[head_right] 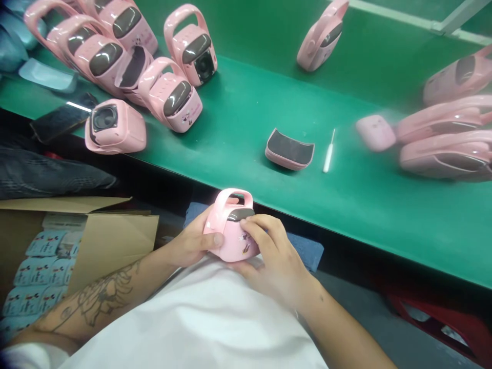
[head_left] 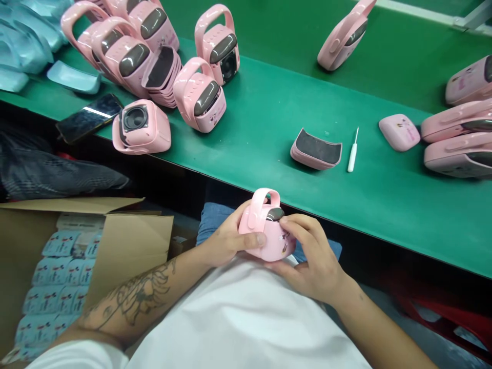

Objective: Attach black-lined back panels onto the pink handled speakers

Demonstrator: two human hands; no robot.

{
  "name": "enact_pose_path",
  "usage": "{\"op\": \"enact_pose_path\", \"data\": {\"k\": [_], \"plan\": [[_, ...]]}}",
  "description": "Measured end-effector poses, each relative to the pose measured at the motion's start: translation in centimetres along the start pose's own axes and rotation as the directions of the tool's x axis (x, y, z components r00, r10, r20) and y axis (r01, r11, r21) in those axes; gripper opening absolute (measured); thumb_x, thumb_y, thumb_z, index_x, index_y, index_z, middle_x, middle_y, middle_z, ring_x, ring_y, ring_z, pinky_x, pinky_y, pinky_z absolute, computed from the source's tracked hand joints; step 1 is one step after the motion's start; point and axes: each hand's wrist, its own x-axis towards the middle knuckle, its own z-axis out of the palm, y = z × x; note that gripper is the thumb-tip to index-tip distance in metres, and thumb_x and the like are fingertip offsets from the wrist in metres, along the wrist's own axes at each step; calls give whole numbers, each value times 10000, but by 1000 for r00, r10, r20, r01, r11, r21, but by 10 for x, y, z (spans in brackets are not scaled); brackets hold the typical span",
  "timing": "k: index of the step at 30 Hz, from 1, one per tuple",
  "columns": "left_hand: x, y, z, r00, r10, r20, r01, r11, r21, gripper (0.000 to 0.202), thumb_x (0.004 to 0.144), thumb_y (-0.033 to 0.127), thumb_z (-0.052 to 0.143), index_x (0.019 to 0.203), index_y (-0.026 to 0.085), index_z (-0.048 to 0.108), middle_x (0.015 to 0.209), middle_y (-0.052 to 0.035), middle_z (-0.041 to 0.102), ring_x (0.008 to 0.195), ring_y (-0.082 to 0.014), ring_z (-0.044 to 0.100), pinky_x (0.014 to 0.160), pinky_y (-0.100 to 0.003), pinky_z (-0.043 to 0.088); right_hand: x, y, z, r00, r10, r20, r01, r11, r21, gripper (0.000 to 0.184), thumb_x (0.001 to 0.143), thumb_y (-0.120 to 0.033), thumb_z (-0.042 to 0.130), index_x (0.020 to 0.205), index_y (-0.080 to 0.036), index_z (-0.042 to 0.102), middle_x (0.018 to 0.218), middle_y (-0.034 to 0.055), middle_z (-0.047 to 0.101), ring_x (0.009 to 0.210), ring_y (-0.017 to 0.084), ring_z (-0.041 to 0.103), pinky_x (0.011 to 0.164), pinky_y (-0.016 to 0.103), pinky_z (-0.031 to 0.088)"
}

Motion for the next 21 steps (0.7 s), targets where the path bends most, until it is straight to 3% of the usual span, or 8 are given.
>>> {"op": "enact_pose_path", "data": {"k": [7, 12, 21], "plan": [[-2, 2, 3, 1000, -29, -12, 29, 999, 35, 768, 768, 386, 914, 1430, 229, 558, 1245, -109, 641, 1080, -276, 645, 882, -373, 550, 2, -2, -4, 999, -38, 20, 38, 999, -20, 749, 891, -251, 849, 1536, -205, 470, 1357, 191, 596, 1258, 343, 638, 1021, 532, 637], [-3, 2, 3, 1000, -10, -15, 12, 995, 95, 761, 789, 389, 902, 1438, 236, 537, 1294, -122, 634, 1132, -295, 645, 916, -392, 550, 4, -4, -9, 996, -90, 25, 91, 995, -49, 804, 898, -222, 841, 1594, -224, 437, 1350, 195, 612, 1245, 346, 658, 981, 530, 660], [2, 12, 21, 995, 7, 101, -8, 1000, 7, 705, 825, 303, 871, 1423, 255, 500, 1160, -79, 626, 975, -243, 672, 807, -344, 558, 4, -6, -12, 994, -107, 23, 109, 992, -63, 813, 908, -258, 843, 1612, -209, 440, 1321, 200, 635, 1204, 347, 687, 937, 519, 680]]}}
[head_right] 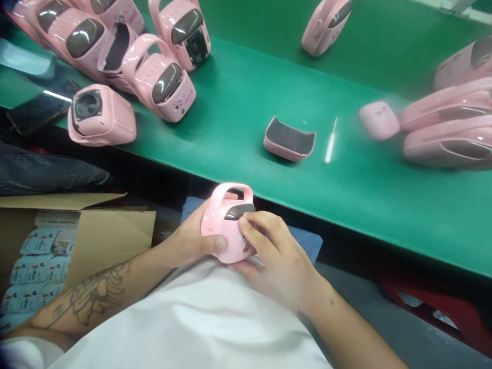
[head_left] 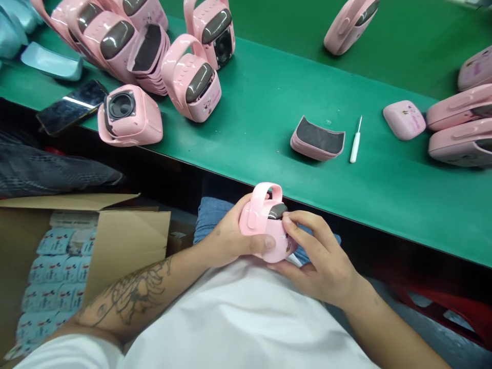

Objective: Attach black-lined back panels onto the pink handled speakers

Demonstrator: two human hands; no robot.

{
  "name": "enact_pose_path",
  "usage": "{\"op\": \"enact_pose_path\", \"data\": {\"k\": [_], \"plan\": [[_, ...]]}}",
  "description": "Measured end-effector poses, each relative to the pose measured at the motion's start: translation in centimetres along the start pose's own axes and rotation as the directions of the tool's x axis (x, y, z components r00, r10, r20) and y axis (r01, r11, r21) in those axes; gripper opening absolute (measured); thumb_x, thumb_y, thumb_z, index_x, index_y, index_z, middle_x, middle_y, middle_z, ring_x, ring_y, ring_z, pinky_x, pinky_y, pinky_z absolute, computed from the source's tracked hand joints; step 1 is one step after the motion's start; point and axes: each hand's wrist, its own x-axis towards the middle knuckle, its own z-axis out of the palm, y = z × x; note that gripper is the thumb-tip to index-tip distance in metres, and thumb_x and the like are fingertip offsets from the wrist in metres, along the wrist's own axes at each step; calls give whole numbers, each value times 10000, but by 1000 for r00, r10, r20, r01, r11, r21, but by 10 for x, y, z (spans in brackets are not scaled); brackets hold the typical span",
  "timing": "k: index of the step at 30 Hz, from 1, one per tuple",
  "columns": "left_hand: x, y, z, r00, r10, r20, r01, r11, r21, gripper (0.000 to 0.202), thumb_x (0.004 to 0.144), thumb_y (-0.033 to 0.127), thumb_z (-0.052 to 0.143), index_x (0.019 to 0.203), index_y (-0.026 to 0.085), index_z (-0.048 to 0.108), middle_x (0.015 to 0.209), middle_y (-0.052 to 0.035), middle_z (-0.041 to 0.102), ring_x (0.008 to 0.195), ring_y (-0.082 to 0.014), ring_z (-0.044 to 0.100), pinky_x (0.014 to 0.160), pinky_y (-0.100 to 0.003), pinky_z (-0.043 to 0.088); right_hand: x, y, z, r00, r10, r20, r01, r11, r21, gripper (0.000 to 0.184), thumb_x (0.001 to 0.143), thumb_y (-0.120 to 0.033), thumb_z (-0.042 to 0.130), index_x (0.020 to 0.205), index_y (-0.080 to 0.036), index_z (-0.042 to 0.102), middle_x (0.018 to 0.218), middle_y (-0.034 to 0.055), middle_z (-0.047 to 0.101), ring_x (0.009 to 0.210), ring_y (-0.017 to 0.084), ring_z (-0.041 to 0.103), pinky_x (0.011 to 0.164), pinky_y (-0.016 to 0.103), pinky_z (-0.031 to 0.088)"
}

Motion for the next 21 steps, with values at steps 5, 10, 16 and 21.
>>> {"op": "enact_pose_path", "data": {"k": [5, 10, 16, 21], "plan": [[3, 1, -1, 999, -2, -36, 2, 1000, 1, 644, 827, 298, 861, 1383, 251, 541, 1161, -73, 635, 995, -234, 665, 826, -337, 563, 1, 9, -5, 999, -34, 24, 34, 999, 1, 856, 914, -419, 841, 1637, -233, 420, 1349, 194, 632, 1207, 353, 680, 946, 547, 665], [2, 0, -4, 997, -23, -80, 25, 999, 28, 695, 783, 305, 888, 1386, 230, 551, 1164, -82, 642, 1012, -246, 658, 818, -335, 561, 5, 12, -11, 995, -83, 52, 84, 996, -23, 857, 906, -313, 857, 1637, -216, 420, 1322, 183, 650, 1160, 312, 687, 918, 487, 666], [-3, -4, 1, 990, -22, -142, 24, 1000, 9, 710, 742, 293, 905, 1354, 233, 550, 1164, -76, 644, 1014, -244, 657, 826, -338, 562, 9, 5, -14, 985, -162, 55, 166, 984, -71, 831, 886, -234, 865, 1594, -90, 454, 1240, 213, 684, 1132, 313, 684, 873, 454, 667], [-5, -3, 10, 986, -5, -165, 13, 999, 53, 752, 732, 307, 891, 1385, 230, 527, 1202, -95, 640, 1045, -271, 661, 836, -362, 570, 7, 7, -14, 978, -208, 22, 209, 978, -21, 860, 840, -288, 920, 1548, -31, 505, 1234, 231, 681, 1149, 325, 673, 901, 465, 653]]}}
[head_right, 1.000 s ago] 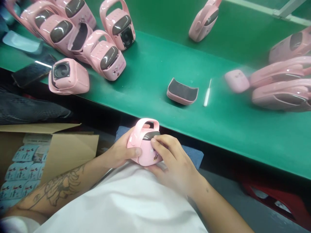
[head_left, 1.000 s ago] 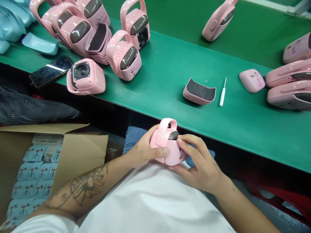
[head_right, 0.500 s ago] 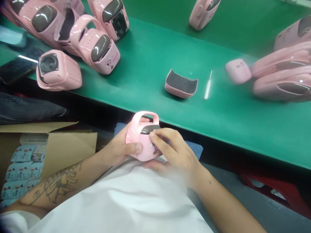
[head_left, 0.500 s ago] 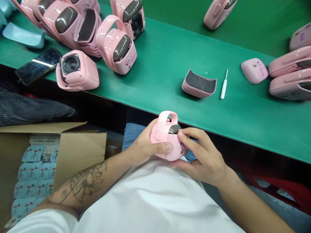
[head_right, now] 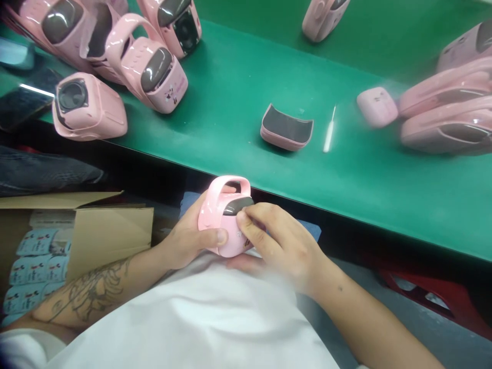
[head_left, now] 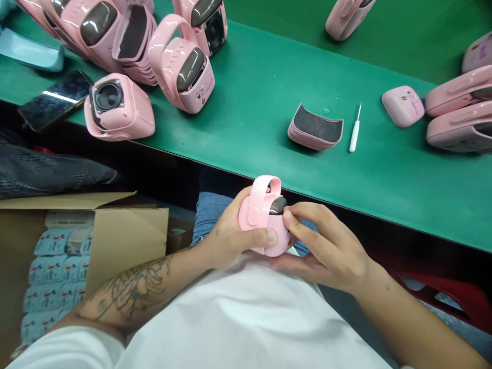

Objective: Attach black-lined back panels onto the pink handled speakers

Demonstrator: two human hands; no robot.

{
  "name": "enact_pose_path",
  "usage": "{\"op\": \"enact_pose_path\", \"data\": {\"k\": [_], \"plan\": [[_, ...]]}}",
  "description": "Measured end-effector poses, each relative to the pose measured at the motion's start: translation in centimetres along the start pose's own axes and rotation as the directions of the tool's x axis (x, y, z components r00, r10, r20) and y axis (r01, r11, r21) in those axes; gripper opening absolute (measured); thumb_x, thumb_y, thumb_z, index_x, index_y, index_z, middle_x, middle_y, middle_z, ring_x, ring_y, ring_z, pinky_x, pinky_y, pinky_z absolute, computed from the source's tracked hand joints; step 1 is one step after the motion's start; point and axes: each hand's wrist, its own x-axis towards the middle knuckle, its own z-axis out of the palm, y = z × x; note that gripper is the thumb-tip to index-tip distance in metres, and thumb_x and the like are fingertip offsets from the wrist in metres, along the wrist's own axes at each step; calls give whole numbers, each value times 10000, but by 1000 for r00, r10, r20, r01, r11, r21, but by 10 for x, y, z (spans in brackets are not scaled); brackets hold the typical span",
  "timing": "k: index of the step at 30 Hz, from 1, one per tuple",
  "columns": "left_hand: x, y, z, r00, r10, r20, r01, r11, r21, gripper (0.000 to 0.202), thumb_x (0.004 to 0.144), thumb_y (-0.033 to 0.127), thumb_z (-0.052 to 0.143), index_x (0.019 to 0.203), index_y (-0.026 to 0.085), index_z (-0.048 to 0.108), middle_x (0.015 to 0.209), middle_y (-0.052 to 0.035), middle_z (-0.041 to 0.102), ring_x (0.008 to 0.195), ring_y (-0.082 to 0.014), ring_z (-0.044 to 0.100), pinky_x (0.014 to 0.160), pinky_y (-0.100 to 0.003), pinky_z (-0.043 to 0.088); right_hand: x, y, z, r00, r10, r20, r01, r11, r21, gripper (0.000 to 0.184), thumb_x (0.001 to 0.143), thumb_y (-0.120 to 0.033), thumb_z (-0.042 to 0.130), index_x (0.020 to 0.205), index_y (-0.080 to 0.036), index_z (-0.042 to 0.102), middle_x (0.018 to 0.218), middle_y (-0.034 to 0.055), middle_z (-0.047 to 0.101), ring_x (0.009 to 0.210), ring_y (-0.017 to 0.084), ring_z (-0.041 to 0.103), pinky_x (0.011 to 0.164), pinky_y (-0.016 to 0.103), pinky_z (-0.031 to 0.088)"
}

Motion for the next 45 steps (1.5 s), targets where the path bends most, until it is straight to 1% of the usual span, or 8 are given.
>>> {"op": "enact_pose_path", "data": {"k": [6, 12, 21, 26, 30, 34, 38, 45], "plan": [[-5, -6, 2, 998, 40, -47, -38, 999, 35, 669, 777, 347, 891, 1342, 241, 550, 1257, -91, 619, 1039, -238, 653, 832, -334, 571, -4, -2, 2, 998, 53, -21, -52, 996, 72, 836, 810, -213, 933, 1532, -73, 535, 1263, 218, 668, 1143, 325, 671, 878, 468, 652], [-5, 0, 7, 1000, 6, 30, -7, 1000, 22, 632, 788, 264, 865, 1328, 233, 539, 1136, -63, 617, 966, -213, 650, 795, -306, 547, -6, -3, 1, 993, 111, 50, -117, 981, 154, 783, 840, -230, 914, 1511, -88, 536, 1283, 230, 649, 1137, 312, 676, 835, 432, 658], [-9, -23, -3, 982, -129, -138, 122, 991, -58, 671, 716, 307, 919, 1282, 211, 573, 1155, -85, 655, 995, -235, 660, 832, -343, 549, -18, -8, 14, 981, 159, 116, -166, 984, 60, 813, 895, -318, 864, 1573, -130, 455, 1310, 207, 637, 1185, 320, 654, 895, 458, 660], [-7, -24, 0, 981, -170, -95, 158, 980, -124, 636, 749, 271, 883, 1301, 216, 571, 1082, -70, 677, 931, -242, 701, 811, -368, 563, -19, -13, 12, 928, 326, 182, -345, 934, 87, 659, 906, -401, 845, 1447, -185, 536, 1295, 178, 630, 1166, 318, 685, 869, 461, 677], [-6, -23, 5, 982, -177, -72, 165, 976, -139, 658, 765, 272, 859, 1365, 224, 595, 1014, -62, 688, 899, -246, 707, 805, -378, 566, -15, -15, 14, 922, 339, 188, -361, 928, 93, 623, 904, -401, 848, 1412, -191, 555, 1262, 163, 645, 1143, 315, 695, 840, 456, 680], [-5, -24, 0, 989, -135, -65, 126, 984, -128, 560, 819, 264, 812, 1337, 219, 604, 1030, -62, 698, 914, -238, 704, 824, -371, 563, -12, -14, 19, 909, 378, 177, -398, 912, 98, 659, 897, -398, 853, 1458, -230, 551, 1279, 144, 646, 1159, 318, 693, 878, 472, 677], [1, -20, -12, 986, -160, -49, 149, 974, -173, 514, 809, 279, 810, 1281, 212, 618, 1057, -68, 722, 920, -243, 707, 837, -378, 573, -10, -6, 14, 869, 408, 282, -441, 895, 65, 817, 909, -477, 825, 1602, -273, 444, 1430, 163, 575, 1268, 340, 644, 963, 509, 656], [3, -20, -18, 909, -364, -201, 302, 910, -284, 488, 733, 377, 800, 1154, 157, 686, 971, -108, 770, 866, -275, 722, 769, -387, 593, -3, 11, 6, 759, 491, 429, -597, 787, 155, 754, 886, -462, 841, 1545, -309, 509, 1400, 120, 611, 1253, 327, 665, 1042, 530, 621]]}}
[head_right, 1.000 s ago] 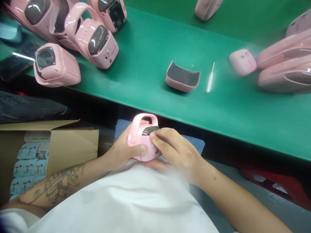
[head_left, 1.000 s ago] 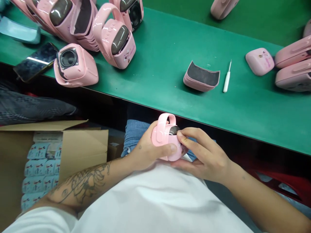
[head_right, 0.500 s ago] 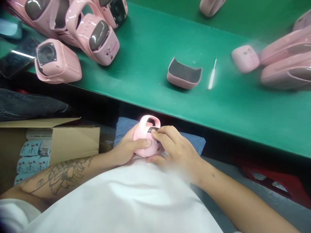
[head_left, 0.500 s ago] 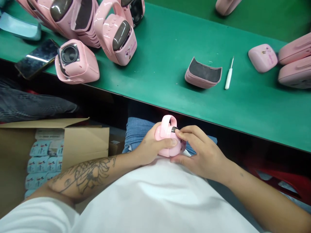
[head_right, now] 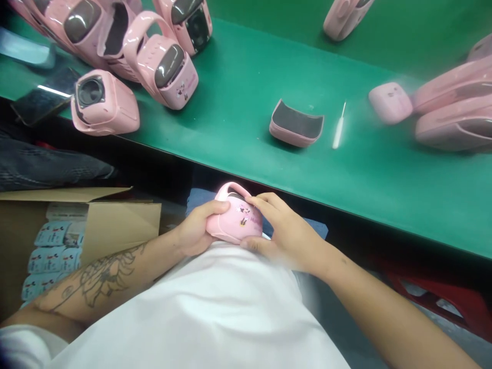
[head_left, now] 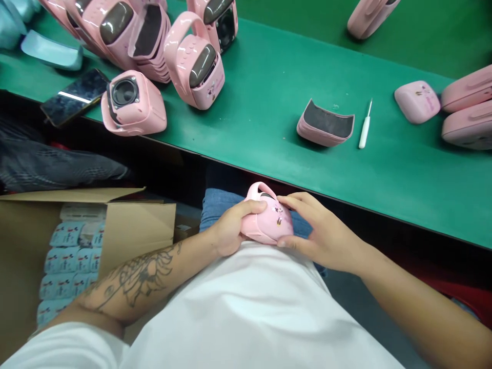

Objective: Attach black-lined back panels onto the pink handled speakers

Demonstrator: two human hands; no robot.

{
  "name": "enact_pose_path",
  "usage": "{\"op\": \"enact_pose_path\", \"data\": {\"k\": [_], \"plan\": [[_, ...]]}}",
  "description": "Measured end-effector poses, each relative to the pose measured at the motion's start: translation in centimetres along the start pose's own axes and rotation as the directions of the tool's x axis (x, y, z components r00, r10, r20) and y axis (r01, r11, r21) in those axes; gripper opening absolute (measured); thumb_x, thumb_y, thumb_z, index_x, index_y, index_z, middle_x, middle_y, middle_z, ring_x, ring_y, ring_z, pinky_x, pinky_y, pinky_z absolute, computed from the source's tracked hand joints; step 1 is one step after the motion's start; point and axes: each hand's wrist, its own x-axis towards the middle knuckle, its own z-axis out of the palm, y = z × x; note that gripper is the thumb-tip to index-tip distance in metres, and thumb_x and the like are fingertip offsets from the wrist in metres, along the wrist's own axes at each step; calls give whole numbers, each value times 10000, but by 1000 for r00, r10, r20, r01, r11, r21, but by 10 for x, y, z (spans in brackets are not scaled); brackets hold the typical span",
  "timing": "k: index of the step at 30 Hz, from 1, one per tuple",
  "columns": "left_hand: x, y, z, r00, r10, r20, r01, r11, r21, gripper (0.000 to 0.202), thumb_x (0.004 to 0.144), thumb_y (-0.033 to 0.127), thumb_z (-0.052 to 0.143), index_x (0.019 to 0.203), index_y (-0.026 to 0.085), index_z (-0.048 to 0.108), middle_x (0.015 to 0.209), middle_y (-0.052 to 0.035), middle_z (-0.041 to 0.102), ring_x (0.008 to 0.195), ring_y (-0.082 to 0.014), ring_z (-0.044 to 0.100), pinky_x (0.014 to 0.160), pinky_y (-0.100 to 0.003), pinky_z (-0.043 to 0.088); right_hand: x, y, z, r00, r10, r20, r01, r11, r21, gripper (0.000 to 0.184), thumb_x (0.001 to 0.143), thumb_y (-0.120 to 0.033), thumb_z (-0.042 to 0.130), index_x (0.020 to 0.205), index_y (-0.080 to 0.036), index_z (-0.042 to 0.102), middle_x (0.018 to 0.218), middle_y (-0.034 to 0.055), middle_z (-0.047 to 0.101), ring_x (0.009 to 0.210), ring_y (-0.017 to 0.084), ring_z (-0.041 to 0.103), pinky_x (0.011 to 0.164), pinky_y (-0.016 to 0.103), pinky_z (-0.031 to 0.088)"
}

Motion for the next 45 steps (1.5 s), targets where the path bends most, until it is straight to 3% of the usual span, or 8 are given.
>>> {"op": "enact_pose_path", "data": {"k": [11, 16, 21, 24, 26, 33, 38, 45], "plan": [[-5, -8, 4, 994, -68, -82, 66, 997, -34, 468, 764, 362, 750, 1176, 147, 698, 1019, -149, 791, 900, -296, 751, 807, -404, 612, 5, 2, 9, 991, 108, 80, -118, 983, 138, 615, 815, -382, 883, 1329, -258, 569, 1298, 83, 613, 1136, 289, 669, 957, 501, 627], [-4, -15, 7, 988, -81, -129, 70, 993, -90, 398, 771, 300, 760, 1136, 151, 707, 940, -110, 788, 874, -278, 755, 788, -372, 614, 11, -4, 22, 989, 143, 41, -144, 989, 25, 735, 685, -418, 968, 1267, -188, 583, 1192, 100, 588, 1051, 310, 656, 888, 542, 637], [-8, 6, 1, 987, -49, -151, 40, 998, -58, 496, 836, 440, 689, 1232, 141, 699, 1049, -169, 799, 885, -345, 764, 741, -470, 633, 17, 5, -1, 995, 90, 36, -96, 969, 229, 756, 782, -493, 924, 1414, -252, 587, 1353, 119, 620, 1236, 306, 652, 1098, 566, 560], [-12, 17, -6, 997, -40, -61, 36, 998, -59, 596, 873, 508, 629, 1344, 144, 665, 1126, -189, 788, 889, -380, 761, 727, -551, 627, 11, 19, -7, 963, 271, 5, -243, 855, 459, 688, 884, -585, 812, 1425, -230, 579, 1262, 114, 674, 1093, 249, 717, 1022, 502, 600], [-12, 18, -11, 998, -46, -35, 41, 992, -121, 599, 896, 495, 607, 1362, 124, 661, 1140, -194, 788, 938, -373, 761, 797, -551, 624, 7, 26, 1, 934, 348, 83, -332, 754, 566, 718, 899, -652, 762, 1432, -209, 576, 1221, 110, 694, 1023, 231, 727, 946, 463, 616], [-9, 4, -20, 999, -51, -15, 47, 981, -186, 625, 892, 506, 611, 1354, 91, 688, 1139, -209, 803, 973, -377, 769, 848, -511, 621, 9, 22, 39, 900, 204, 384, -433, 506, 746, 646, 990, -729, 584, 1355, -213, 720, 1206, 92, 782, 1059, 237, 722, 972, 394, 567], [-9, 3, -19, 998, -40, -54, 31, 985, -172, 607, 871, 499, 618, 1312, 91, 705, 1115, -208, 808, 948, -378, 768, 769, -494, 633, 10, 14, 44, 906, 135, 401, -422, 360, 832, 597, 958, -643, 704, 1360, -203, 725, 1251, 94, 798, 1158, 274, 740, 1122, 443, 520], [-10, 2, -15, 998, -21, -63, 10, 985, -170, 582, 860, 502, 626, 1264, 97, 734, 1069, -204, 807, 923, -372, 759, 779, -503, 630, 9, 2, 55, 918, 215, 334, -381, 235, 894, 599, 901, -591, 796, 1336, -184, 731, 1194, 114, 823, 1185, 309, 751, 1106, 482, 545]]}}
